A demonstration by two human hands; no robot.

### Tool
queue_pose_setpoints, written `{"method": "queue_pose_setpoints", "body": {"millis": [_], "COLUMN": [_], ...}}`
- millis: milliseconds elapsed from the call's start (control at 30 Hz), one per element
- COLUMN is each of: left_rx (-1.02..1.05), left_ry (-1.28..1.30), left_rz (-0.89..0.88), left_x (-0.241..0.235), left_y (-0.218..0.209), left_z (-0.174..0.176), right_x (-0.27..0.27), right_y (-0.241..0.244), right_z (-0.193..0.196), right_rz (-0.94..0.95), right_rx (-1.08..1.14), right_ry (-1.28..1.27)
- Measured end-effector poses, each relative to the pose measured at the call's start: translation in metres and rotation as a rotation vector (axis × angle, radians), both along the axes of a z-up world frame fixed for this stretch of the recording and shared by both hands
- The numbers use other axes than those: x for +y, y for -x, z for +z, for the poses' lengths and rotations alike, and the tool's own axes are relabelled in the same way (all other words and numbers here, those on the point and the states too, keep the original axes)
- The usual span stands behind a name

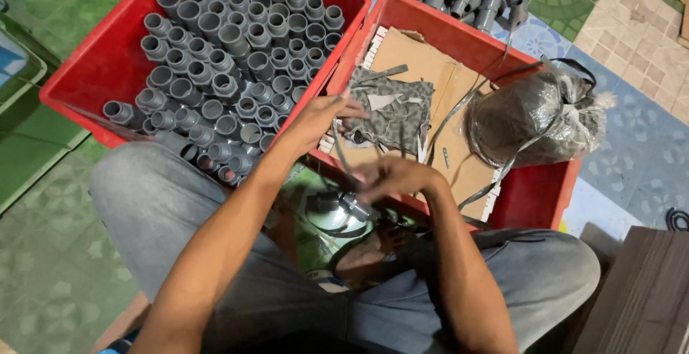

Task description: Assembling PVC pipe fittings by hand, taking components from a large red bin and joining them into sub-assemblies.

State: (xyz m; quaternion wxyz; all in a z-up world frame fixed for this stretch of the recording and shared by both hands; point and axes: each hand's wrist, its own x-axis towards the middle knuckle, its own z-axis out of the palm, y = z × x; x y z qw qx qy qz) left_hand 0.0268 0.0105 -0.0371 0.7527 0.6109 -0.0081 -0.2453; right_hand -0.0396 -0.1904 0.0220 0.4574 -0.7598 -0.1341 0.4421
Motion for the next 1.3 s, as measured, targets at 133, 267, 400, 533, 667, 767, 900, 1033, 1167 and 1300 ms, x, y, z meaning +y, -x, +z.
{"method": "queue_pose_setpoints", "body": {"millis": [133,267,400,533,667,767,900,1033,1167,1300], "left_rx": [0.146,0.051,0.042,0.027,0.094,0.064,0.106,0.106,0.142,0.208], "left_ry": [-0.019,0.133,0.078,0.013,-0.025,-0.025,0.068,0.111,0.012,-0.016], "left_rz": [-0.054,-0.035,0.009,-0.054,-0.047,-0.032,0.007,0.056,0.029,0.032], "left_x": [-0.023,-0.019,-0.026,-0.025,-0.016,-0.023,-0.036,-0.019,-0.027,-0.030], "left_y": [0.038,0.034,0.032,0.041,0.010,0.032,0.039,0.018,0.034,0.016], "left_z": [0.031,0.031,0.024,0.036,0.014,0.022,0.017,0.014,0.011,0.009], "right_x": [0.006,0.014,0.019,0.023,0.006,0.012,0.016,0.024,0.036,0.021], "right_y": [-0.010,0.004,0.001,0.002,0.008,0.004,0.001,0.018,0.016,0.011], "right_z": [-0.032,-0.020,-0.063,-0.045,-0.059,-0.039,-0.021,-0.034,-0.007,-0.052], "right_rz": [-0.330,-0.227,-0.388,-0.380,0.152,-0.021,0.120,0.195,-0.097,0.178], "right_rx": [-0.323,-0.123,-0.081,-0.193,0.062,0.034,-0.173,0.253,0.029,0.233], "right_ry": [-0.221,-0.338,-0.361,-0.360,-0.197,-0.206,-0.151,0.143,-0.191,-0.242]}}
